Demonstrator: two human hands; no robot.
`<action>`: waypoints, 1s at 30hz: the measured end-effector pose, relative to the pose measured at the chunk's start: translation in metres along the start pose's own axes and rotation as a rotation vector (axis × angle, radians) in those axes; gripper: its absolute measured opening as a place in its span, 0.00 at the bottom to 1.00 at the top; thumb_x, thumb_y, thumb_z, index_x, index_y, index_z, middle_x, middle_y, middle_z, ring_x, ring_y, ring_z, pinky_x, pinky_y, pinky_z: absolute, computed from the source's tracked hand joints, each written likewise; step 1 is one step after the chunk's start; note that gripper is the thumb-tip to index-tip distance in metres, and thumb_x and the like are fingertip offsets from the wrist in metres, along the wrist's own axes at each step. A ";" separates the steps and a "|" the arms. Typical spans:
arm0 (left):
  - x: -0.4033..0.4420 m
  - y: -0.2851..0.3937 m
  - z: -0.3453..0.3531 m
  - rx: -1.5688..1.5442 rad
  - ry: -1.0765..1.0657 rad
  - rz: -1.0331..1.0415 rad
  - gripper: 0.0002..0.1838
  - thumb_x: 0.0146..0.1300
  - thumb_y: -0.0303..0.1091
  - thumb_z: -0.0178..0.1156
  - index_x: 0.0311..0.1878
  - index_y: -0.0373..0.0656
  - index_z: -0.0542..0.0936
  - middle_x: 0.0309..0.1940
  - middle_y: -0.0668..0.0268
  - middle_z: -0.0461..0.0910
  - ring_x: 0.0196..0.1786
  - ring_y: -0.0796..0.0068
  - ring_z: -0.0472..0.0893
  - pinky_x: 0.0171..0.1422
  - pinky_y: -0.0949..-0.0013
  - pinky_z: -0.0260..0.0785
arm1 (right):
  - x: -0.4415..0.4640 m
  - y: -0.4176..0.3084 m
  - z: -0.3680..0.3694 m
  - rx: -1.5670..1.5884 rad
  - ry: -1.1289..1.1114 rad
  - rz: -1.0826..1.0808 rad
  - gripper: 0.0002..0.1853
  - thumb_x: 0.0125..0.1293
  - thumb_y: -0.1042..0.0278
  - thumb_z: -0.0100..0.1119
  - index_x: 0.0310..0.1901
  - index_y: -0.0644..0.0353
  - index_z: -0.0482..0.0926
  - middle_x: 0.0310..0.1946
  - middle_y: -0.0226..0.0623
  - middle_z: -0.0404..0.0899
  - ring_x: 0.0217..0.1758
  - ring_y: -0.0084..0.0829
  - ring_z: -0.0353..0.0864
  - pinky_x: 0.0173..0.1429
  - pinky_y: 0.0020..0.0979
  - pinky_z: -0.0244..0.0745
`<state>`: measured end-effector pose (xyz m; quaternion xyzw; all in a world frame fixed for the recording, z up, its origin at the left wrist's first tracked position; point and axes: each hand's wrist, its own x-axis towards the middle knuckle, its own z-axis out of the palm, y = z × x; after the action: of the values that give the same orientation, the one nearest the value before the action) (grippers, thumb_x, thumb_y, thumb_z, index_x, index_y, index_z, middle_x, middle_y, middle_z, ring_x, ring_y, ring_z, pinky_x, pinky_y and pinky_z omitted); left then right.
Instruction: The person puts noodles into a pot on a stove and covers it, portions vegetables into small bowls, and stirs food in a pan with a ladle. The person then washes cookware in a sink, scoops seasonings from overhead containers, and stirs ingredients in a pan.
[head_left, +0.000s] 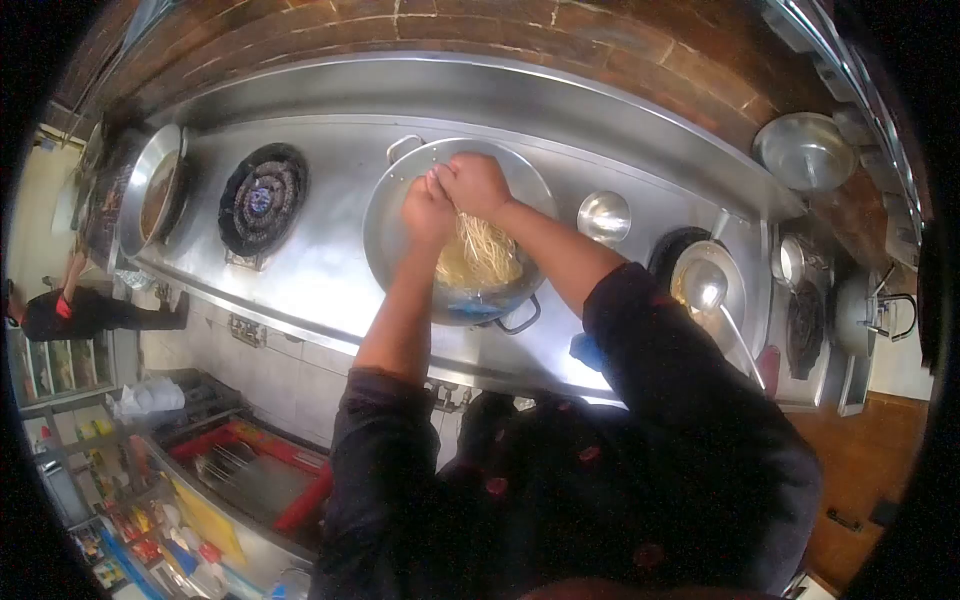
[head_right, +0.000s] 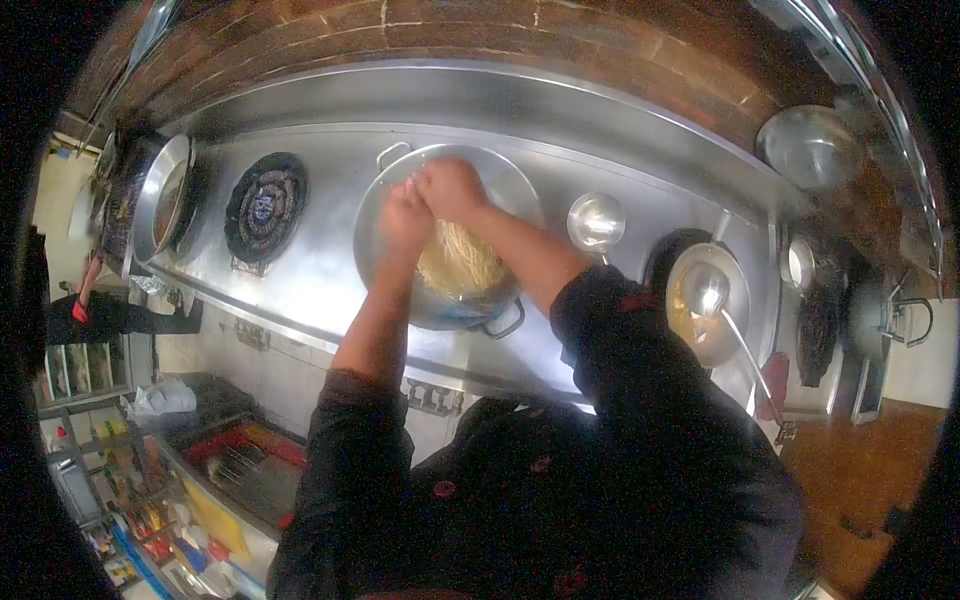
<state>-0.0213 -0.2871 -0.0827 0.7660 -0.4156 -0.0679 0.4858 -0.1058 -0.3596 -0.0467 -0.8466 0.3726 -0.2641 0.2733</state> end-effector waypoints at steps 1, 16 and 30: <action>0.000 0.001 0.002 -0.038 0.011 0.023 0.21 0.73 0.42 0.48 0.31 0.35 0.78 0.28 0.48 0.79 0.31 0.46 0.79 0.37 0.54 0.69 | -0.002 -0.001 0.000 -0.001 0.011 0.014 0.23 0.64 0.51 0.50 0.24 0.64 0.80 0.29 0.54 0.80 0.35 0.54 0.80 0.44 0.49 0.74; 0.000 0.023 -0.001 -0.291 0.004 -0.051 0.18 0.72 0.41 0.50 0.30 0.35 0.75 0.24 0.52 0.77 0.27 0.61 0.76 0.36 0.59 0.69 | 0.020 -0.003 0.022 0.323 0.229 0.416 0.30 0.67 0.44 0.48 0.26 0.68 0.80 0.30 0.58 0.80 0.36 0.55 0.80 0.45 0.49 0.72; -0.003 0.000 -0.015 -0.233 -0.228 0.116 0.17 0.69 0.43 0.56 0.47 0.37 0.82 0.36 0.51 0.84 0.41 0.57 0.84 0.47 0.64 0.73 | 0.011 0.029 0.011 0.810 0.198 0.447 0.26 0.71 0.45 0.48 0.28 0.63 0.75 0.22 0.43 0.76 0.30 0.44 0.76 0.41 0.45 0.72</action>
<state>-0.0156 -0.2750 -0.0755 0.6667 -0.5008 -0.1740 0.5240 -0.1065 -0.3822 -0.0708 -0.5415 0.4370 -0.4025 0.5948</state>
